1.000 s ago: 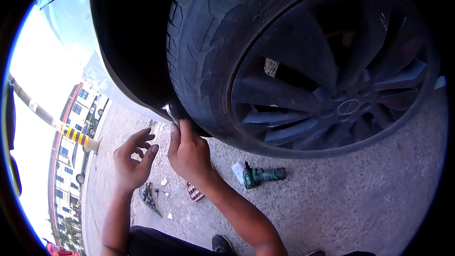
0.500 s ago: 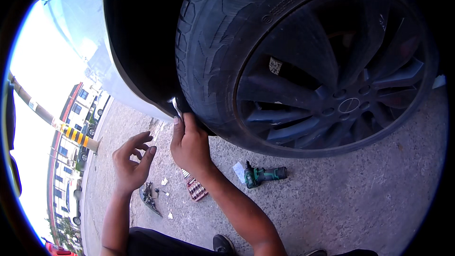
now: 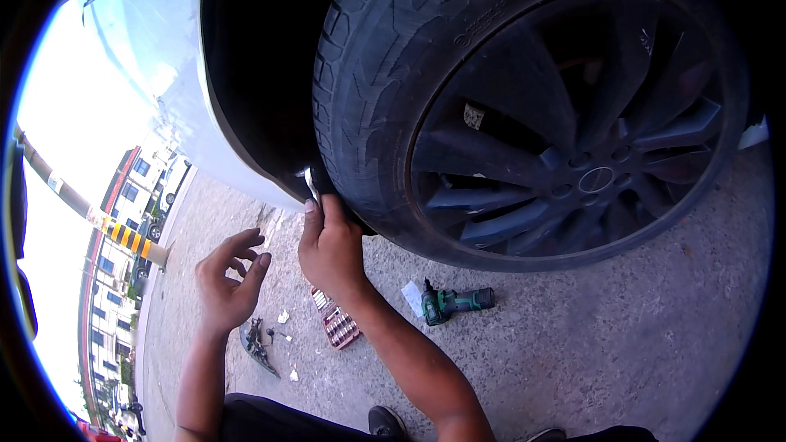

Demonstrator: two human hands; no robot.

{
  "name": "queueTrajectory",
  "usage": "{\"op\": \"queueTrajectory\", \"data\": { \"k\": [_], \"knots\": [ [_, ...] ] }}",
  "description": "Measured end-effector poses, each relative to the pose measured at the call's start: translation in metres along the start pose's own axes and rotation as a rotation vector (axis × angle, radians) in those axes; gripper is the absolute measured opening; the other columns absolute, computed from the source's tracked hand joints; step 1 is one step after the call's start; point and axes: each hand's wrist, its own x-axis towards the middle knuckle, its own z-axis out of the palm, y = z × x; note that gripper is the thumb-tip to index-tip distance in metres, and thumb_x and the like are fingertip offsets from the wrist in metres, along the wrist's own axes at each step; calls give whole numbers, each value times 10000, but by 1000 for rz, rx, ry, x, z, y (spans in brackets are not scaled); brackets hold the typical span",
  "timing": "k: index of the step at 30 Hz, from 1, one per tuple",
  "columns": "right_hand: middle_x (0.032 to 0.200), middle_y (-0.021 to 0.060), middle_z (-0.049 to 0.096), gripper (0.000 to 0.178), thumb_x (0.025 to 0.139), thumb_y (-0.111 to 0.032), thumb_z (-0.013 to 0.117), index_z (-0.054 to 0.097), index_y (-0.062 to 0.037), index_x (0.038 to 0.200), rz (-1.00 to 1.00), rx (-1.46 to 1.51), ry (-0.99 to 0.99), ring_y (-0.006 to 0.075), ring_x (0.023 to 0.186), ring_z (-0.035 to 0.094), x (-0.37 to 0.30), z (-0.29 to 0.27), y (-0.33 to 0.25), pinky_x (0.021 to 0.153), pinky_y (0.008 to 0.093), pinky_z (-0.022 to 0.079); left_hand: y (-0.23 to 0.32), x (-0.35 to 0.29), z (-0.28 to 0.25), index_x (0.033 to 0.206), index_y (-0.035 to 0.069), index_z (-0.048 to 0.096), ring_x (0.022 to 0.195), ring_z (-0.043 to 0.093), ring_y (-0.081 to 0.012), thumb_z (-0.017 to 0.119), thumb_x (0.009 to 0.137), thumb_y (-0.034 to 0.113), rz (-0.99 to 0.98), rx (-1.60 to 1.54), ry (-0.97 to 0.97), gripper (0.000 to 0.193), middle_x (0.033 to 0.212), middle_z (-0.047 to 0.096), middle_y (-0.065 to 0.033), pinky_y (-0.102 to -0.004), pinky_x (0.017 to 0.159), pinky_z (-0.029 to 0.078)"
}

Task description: The person uses a screwdriver and an impact driver to remove screws from the front bumper and wheel arch of a white car. They then use a socket wrench to tighten bolts in the wheel arch area.

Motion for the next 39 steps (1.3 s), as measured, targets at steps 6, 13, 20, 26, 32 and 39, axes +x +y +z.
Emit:
{"op": "queueTrajectory", "data": {
  "k": [6, 13, 20, 26, 32, 39],
  "knots": [
    [762, 210, 654, 189, 1093, -160, 565, 615, 12, 1031, -4, 31, 42, 396, 706, 676, 0, 4, -3, 630, 456, 500, -5, -2, -3, 1241, -1, 731, 870, 796, -196, 815, 886, 88, 2, -3, 4, 375, 1106, 803, -155, -309, 691, 583],
    [829, 258, 709, 181, 1097, -153, 543, 606, 17, 1095, 60, 12, 4, 470, 824, 733, -3, 4, -2, 651, 474, 552, -6, -3, -1, 1241, 6, 732, 871, 795, -191, 814, 883, 83, -6, -17, -7, 374, 1108, 803, -149, -309, 691, 583],
    [872, 305, 696, 181, 1095, -157, 539, 562, 22, 1086, 155, -16, -30, 505, 841, 713, -4, 7, -6, 662, 500, 547, -1, 0, 2, 1234, 11, 734, 870, 794, -199, 816, 879, 80, 28, -20, -17, 371, 1109, 801, -147, -314, 697, 582],
    [729, 53, 531, 93, 1097, -132, 512, 484, -51, 1060, 582, 471, -331, 162, 558, 540, 13, -6, -27, 494, 358, 442, -2, 1, 4, 1227, 10, 735, 879, 790, -211, 811, 873, 69, 70, -12, -16, 367, 1106, 798, -147, -324, 703, 582],
    [801, 61, 554, 84, 1068, -75, 475, 479, -47, 1147, 709, 616, -418, 138, 584, 541, 23, -18, -43, 490, 340, 435, -1, 5, 7, 1223, 8, 732, 901, 777, -229, 816, 856, 60, 87, 12, -11, 380, 1097, 793, -151, -335, 716, 582],
    [895, 241, 669, 118, 1015, -50, 519, 556, 10, 1109, 98, 50, -280, 394, 832, 690, 11, -9, 11, 776, 492, 523, 4, 10, 6, 1199, 8, 737, 898, 754, -260, 818, 837, 33, 177, 73, 23, 371, 1049, 784, -150, -345, 716, 572]
  ]
}}
